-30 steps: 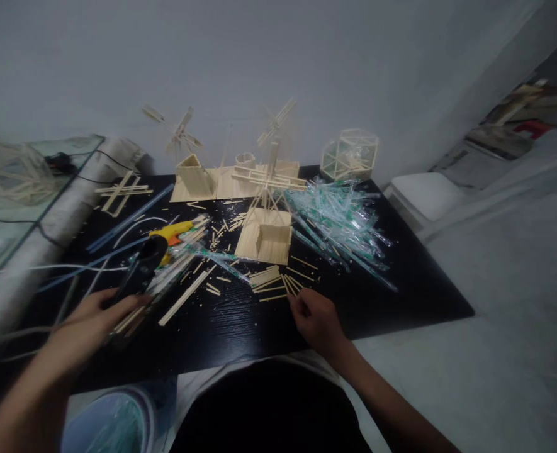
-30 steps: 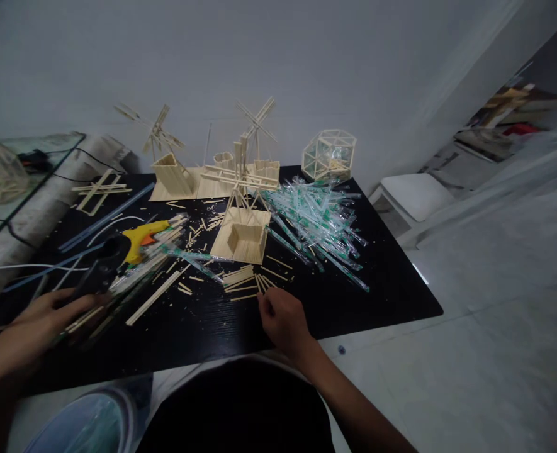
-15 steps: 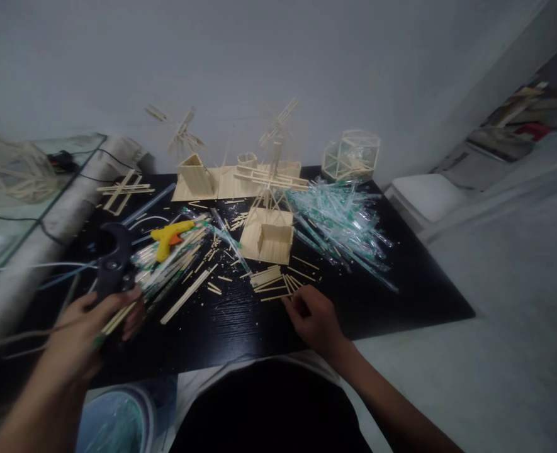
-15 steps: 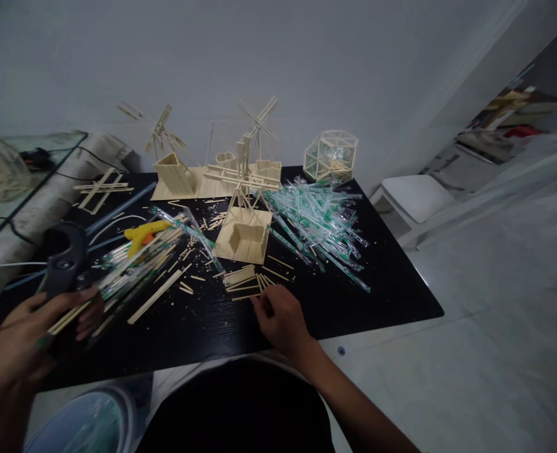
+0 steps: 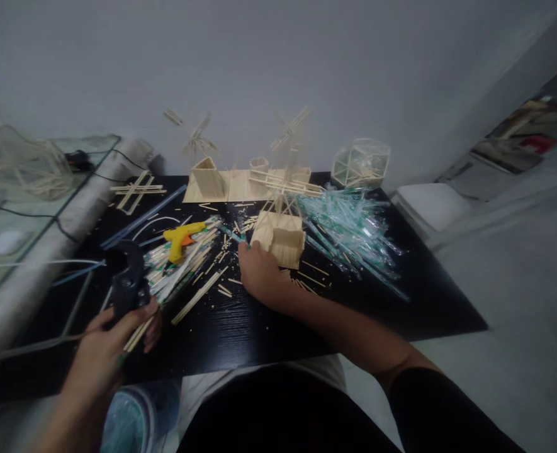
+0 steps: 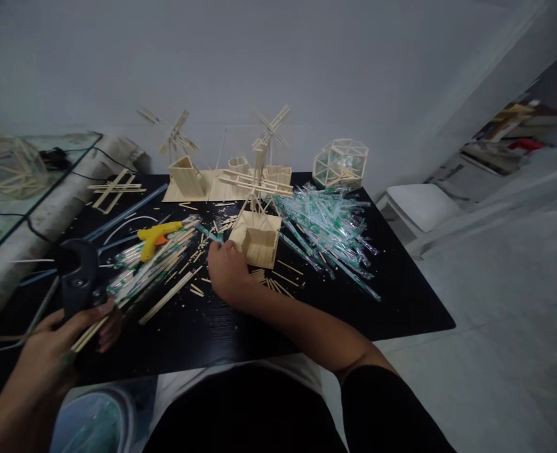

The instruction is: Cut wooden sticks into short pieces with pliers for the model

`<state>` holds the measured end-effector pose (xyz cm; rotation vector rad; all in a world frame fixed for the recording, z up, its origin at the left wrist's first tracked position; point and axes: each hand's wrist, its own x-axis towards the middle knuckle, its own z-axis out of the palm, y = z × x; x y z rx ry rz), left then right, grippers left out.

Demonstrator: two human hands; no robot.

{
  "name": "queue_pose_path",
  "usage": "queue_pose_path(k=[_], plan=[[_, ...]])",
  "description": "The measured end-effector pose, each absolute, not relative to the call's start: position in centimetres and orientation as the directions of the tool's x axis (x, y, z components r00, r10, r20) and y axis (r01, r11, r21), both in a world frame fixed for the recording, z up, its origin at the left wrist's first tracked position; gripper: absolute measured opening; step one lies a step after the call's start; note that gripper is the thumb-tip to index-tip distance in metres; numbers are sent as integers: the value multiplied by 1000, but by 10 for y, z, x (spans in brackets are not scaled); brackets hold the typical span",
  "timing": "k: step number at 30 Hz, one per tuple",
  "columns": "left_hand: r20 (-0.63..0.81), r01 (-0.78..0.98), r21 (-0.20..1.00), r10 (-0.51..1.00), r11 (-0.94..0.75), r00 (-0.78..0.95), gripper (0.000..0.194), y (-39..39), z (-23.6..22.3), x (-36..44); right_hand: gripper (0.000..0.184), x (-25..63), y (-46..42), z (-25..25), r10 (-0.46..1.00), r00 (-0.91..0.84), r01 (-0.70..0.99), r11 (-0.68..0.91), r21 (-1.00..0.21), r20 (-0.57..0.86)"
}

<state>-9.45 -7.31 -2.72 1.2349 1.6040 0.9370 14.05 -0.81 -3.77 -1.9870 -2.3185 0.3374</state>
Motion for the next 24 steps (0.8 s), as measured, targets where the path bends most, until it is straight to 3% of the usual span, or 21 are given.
queue_pose_path(k=[3, 6, 15, 20, 24], plan=[[-251, 145, 954, 963, 263, -95, 35, -79, -39, -101, 25, 139, -4, -40, 984, -142, 976, 122, -183, -103], [-269, 89, 957, 959, 277, -92, 37, -83, -47, -100, 27, 140, -2, -40, 985, -144, 978, 127, -165, -98], [-276, 53, 959, 960, 279, -48, 27, -87, -55, -88, 24, 139, 1, -41, 987, -136, 983, 123, -138, -89], [-271, 34, 962, 962, 271, -21, 36, -89, -57, -83, 22, 140, 0, -40, 985, -145, 981, 130, -147, -96], [-307, -170, 938, 952, 302, -1, 35, -93, -60, -73, 24, 138, 1, -42, 983, -156, 976, 139, -165, -95]])
